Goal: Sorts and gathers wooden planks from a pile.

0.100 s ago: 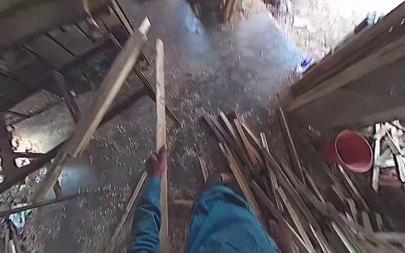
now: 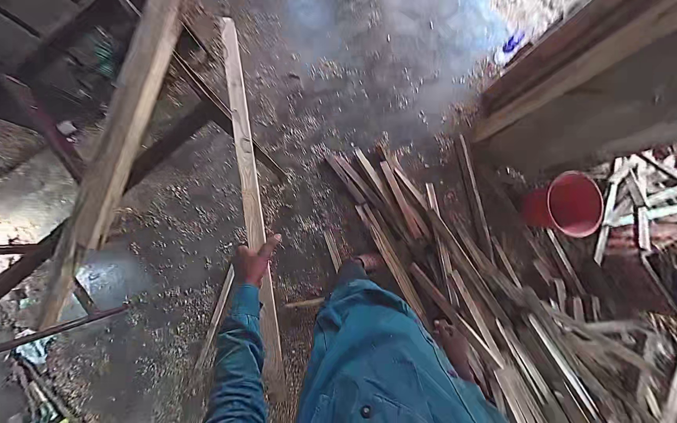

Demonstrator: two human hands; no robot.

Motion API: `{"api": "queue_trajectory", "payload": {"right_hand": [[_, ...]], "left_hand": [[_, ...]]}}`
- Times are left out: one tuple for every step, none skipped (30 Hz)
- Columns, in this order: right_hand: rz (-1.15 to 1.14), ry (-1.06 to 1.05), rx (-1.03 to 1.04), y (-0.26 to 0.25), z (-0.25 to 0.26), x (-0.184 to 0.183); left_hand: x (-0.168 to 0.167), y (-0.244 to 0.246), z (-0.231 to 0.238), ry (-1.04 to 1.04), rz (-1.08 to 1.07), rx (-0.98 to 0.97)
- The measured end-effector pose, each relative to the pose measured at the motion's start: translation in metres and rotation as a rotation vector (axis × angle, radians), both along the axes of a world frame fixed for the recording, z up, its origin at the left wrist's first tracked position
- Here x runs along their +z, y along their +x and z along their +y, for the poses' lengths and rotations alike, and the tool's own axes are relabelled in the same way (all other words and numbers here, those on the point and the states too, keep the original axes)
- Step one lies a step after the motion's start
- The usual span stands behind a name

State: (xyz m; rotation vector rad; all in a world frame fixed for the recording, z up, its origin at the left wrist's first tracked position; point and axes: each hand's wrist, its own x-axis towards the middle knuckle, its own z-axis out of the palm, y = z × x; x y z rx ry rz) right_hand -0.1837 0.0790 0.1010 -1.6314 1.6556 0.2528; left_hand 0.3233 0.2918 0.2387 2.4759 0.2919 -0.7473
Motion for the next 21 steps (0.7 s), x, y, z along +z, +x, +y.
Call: {"api": "queue_trajectory", "payload": {"right_hand": [[0.016,0.07,-0.061,-0.001,0.003,-0.003],[0.018,0.091,-0.107,0.0,0.01,0.002],[0.017,0.123,-0.131,0.006,0.017,0.019],[0.026,0.198,-0.129,0.016,0.022,0.047],[0.034,0.216,-0.077,0.017,0.032,0.068],[0.023,0.101,-0.023,0.005,0.051,0.069],[0.0,-0.184,-0.011,-0.015,0.078,0.048],[0.126,0.121,-0.023,-0.021,0.07,0.065],[0.184,0.307,-0.062,-0.032,0.063,0.065],[0.182,0.273,-0.1,-0.05,0.069,0.048],[0.149,0.255,-0.115,-0.061,0.071,0.035],[0.123,0.27,-0.117,-0.066,0.068,0.029],[0.121,0.282,-0.102,-0.074,0.065,0.02],[0.122,0.271,-0.092,-0.078,0.06,0.007],[0.116,0.25,-0.083,-0.076,0.052,-0.003],[0.112,0.229,-0.063,-0.071,0.044,-0.008],[0.108,0.215,-0.041,-0.065,0.04,-0.011],[0.09,0.207,-0.034,-0.058,0.036,-0.014],[0.065,0.2,-0.036,-0.048,0.03,-0.016],[0.027,0.192,-0.042,-0.036,0.025,-0.017],[0.0,0.182,-0.044,-0.024,0.023,-0.016]], "left_hand": [[-0.009,-0.009,0.005,-0.008,0.024,0.007],[-0.014,-0.02,0.009,-0.01,0.05,0.012],[-0.019,-0.03,0.013,0.005,0.074,0.009],[-0.022,-0.04,0.016,0.027,0.104,0.003],[-0.025,-0.051,0.021,0.052,0.129,-0.007],[-0.027,-0.061,0.026,0.072,0.168,-0.017],[-0.029,-0.072,0.031,0.088,0.208,-0.031],[-0.029,-0.084,0.036,0.09,0.253,-0.043],[-0.028,-0.097,0.042,0.08,0.299,-0.051],[-0.026,-0.111,0.05,0.051,0.327,-0.047],[-0.024,-0.123,0.058,0.0,0.345,-0.03],[-0.022,-0.135,0.066,-0.048,0.365,-0.005],[-0.022,-0.148,0.076,-0.103,0.381,0.025],[-0.023,-0.157,0.086,-0.162,0.394,0.053],[-0.02,-0.161,0.095,-0.205,0.411,0.072],[-0.013,-0.163,0.104,-0.218,0.426,0.085],[-0.005,-0.165,0.116,-0.219,0.43,0.099],[0.002,-0.162,0.126,-0.223,0.421,0.115],[0.01,-0.154,0.132,-0.235,0.395,0.131],[0.016,-0.142,0.136,-0.244,0.35,0.142],[0.021,-0.128,0.14,-0.237,0.306,0.144]]}}
